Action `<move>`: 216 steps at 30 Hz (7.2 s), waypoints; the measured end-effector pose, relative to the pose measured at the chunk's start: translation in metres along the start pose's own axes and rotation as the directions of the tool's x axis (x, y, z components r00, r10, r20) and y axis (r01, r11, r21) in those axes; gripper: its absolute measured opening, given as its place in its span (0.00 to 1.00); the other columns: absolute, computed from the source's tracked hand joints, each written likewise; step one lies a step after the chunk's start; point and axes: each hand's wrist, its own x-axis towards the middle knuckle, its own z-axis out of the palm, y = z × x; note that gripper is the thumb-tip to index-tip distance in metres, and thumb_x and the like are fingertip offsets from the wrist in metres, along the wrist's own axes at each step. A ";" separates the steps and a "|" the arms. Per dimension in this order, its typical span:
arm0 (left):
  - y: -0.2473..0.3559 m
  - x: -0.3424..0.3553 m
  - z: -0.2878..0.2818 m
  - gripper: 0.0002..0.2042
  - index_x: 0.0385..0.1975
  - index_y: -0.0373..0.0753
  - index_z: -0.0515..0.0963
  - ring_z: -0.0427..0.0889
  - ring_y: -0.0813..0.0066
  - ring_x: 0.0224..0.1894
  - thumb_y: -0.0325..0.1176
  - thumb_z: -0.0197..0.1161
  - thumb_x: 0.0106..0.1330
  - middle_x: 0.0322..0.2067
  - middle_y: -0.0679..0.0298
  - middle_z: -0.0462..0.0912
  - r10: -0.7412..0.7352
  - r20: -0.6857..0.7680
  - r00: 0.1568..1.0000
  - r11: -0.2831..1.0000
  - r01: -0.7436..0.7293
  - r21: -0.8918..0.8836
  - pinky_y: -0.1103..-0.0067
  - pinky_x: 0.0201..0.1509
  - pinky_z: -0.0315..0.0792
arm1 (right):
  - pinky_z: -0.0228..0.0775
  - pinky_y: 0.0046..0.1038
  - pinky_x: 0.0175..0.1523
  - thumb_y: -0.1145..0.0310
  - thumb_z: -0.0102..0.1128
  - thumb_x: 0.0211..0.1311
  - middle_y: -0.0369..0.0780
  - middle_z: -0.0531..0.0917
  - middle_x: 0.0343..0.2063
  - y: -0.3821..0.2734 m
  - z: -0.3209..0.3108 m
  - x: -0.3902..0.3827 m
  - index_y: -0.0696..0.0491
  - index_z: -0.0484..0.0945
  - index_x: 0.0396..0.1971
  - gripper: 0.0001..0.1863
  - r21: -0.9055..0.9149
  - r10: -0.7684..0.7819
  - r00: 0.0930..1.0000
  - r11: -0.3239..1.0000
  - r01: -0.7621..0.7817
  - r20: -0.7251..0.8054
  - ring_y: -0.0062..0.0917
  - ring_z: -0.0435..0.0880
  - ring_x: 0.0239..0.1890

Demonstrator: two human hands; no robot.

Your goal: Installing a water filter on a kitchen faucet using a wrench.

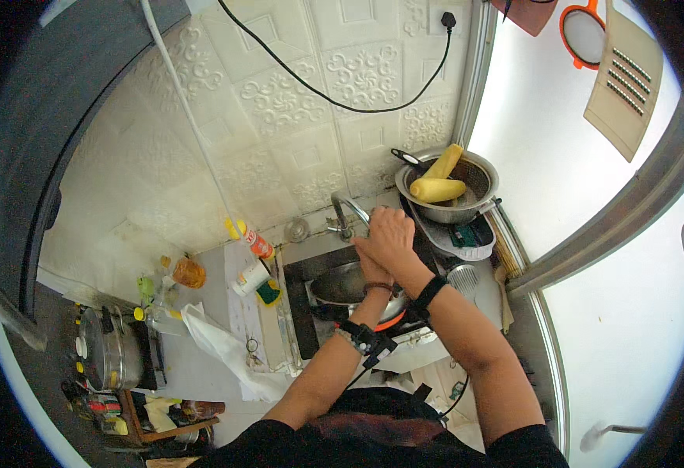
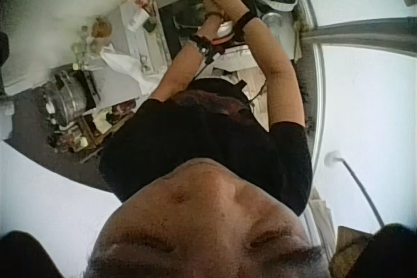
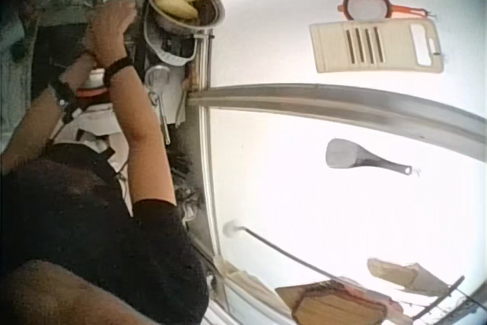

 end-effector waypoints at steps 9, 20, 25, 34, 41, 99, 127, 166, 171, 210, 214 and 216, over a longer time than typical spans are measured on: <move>0.052 -0.017 -0.031 0.21 0.55 0.40 0.64 0.70 0.63 0.53 0.41 0.47 0.65 0.53 0.60 0.70 -0.431 0.221 0.875 0.879 0.463 -0.117 0.66 0.57 0.66 | 0.72 0.38 0.31 0.53 0.60 0.42 0.47 0.79 0.21 0.024 0.010 0.011 0.58 0.69 0.30 0.24 0.323 -0.154 0.959 0.944 0.072 0.236 0.41 0.80 0.25; 0.042 -0.033 0.042 0.20 0.44 0.43 0.72 0.75 0.72 0.42 0.51 0.43 0.67 0.40 0.68 0.77 -0.227 -0.053 0.973 0.861 0.175 -0.478 0.76 0.46 0.69 | 0.69 0.41 0.29 0.54 0.65 0.38 0.45 0.77 0.17 0.028 0.011 0.026 0.56 0.69 0.25 0.22 0.568 -0.288 0.930 0.816 0.112 0.230 0.44 0.78 0.22; 0.026 -0.025 0.022 0.26 0.40 0.45 0.73 0.68 0.82 0.25 0.62 0.42 0.64 0.27 0.74 0.74 -0.231 -0.069 0.970 0.926 0.198 -0.321 0.84 0.26 0.64 | 0.69 0.39 0.28 0.57 0.67 0.38 0.46 0.77 0.17 0.033 0.020 0.032 0.56 0.70 0.25 0.21 0.687 -0.413 0.886 0.708 0.166 0.211 0.45 0.78 0.23; 0.046 -0.028 0.010 0.27 0.30 0.47 0.71 0.61 0.83 0.19 0.66 0.39 0.62 0.17 0.75 0.66 -0.297 -0.153 0.943 0.937 0.256 -0.239 0.84 0.22 0.56 | 0.70 0.38 0.27 0.58 0.64 0.41 0.46 0.77 0.17 0.019 0.031 0.031 0.56 0.72 0.26 0.19 0.788 -0.423 0.898 0.591 0.172 0.121 0.44 0.77 0.22; 0.071 -0.032 0.019 0.27 0.38 0.42 0.72 0.72 0.78 0.32 0.62 0.40 0.63 0.28 0.69 0.75 -0.373 -0.237 0.897 0.927 0.352 -0.126 0.81 0.38 0.70 | 0.67 0.32 0.25 0.58 0.67 0.43 0.43 0.74 0.16 0.018 0.028 0.027 0.57 0.73 0.32 0.21 0.761 -0.441 0.896 0.598 0.252 0.051 0.37 0.77 0.20; 0.207 -0.013 -0.016 0.15 0.48 0.33 0.72 0.71 0.88 0.34 0.35 0.54 0.66 0.36 0.70 0.76 0.053 0.050 0.997 0.130 -0.057 0.990 0.89 0.34 0.66 | 0.62 0.34 0.55 0.81 0.57 0.51 0.53 0.65 0.51 -0.145 0.099 -0.066 0.61 0.53 0.62 0.36 0.992 0.504 0.856 0.109 0.069 -0.115 0.45 0.67 0.52; 0.222 0.004 -0.041 0.27 0.57 0.35 0.63 0.71 0.78 0.51 0.23 0.61 0.55 0.50 0.64 0.72 -0.018 0.063 0.998 0.167 -0.059 0.984 0.79 0.57 0.64 | 0.67 0.18 0.35 0.67 0.55 0.61 0.33 0.77 0.26 -0.082 0.147 -0.002 0.59 0.75 0.42 0.13 0.738 -0.039 0.913 -0.576 -0.352 0.406 0.14 0.73 0.30; 0.134 -0.047 0.009 0.23 0.64 0.39 0.47 0.64 0.66 0.60 0.34 0.39 0.72 0.60 0.59 0.60 -0.233 -0.030 0.972 0.571 0.162 0.805 0.70 0.64 0.60 | 0.71 0.18 0.38 0.71 0.44 0.66 0.35 0.77 0.35 -0.017 0.095 -0.078 0.58 0.72 0.48 0.14 0.927 0.161 0.937 -0.271 -0.259 0.309 0.16 0.76 0.32; 0.107 -0.039 0.017 0.24 0.63 0.40 0.47 0.69 0.70 0.55 0.32 0.45 0.70 0.54 0.60 0.67 -0.196 0.020 0.980 0.617 0.108 0.780 0.73 0.57 0.67 | 0.69 0.29 0.43 0.76 0.49 0.60 0.48 0.78 0.35 0.001 0.071 -0.084 0.59 0.72 0.47 0.15 0.934 0.358 0.887 -0.304 -0.186 0.293 0.38 0.78 0.36; 0.112 0.004 -0.005 0.19 0.58 0.34 0.60 0.72 0.63 0.53 0.33 0.46 0.70 0.51 0.57 0.70 -0.356 0.034 0.934 0.774 0.274 0.570 0.69 0.57 0.68 | 0.72 0.20 0.37 0.74 0.56 0.59 0.40 0.79 0.35 0.015 0.066 -0.071 0.58 0.69 0.52 0.20 0.815 0.346 0.863 -0.567 -0.120 0.368 0.21 0.78 0.32; 0.109 0.008 -0.004 0.19 0.58 0.33 0.61 0.73 0.68 0.51 0.28 0.50 0.67 0.51 0.59 0.70 -0.325 0.022 0.945 0.788 0.258 0.559 0.71 0.56 0.69 | 0.72 0.21 0.41 0.71 0.58 0.58 0.40 0.75 0.44 0.006 0.049 -0.069 0.57 0.62 0.58 0.27 0.914 0.322 0.913 -0.390 -0.114 0.252 0.22 0.78 0.38; 0.104 0.012 0.003 0.20 0.58 0.33 0.60 0.73 0.69 0.51 0.27 0.50 0.67 0.51 0.60 0.70 -0.340 0.032 0.940 0.770 0.259 0.583 0.71 0.57 0.68 | 0.72 0.26 0.44 0.66 0.63 0.53 0.44 0.68 0.53 0.015 0.059 -0.057 0.54 0.58 0.60 0.35 0.981 0.375 0.924 0.192 0.007 -0.080 0.32 0.77 0.43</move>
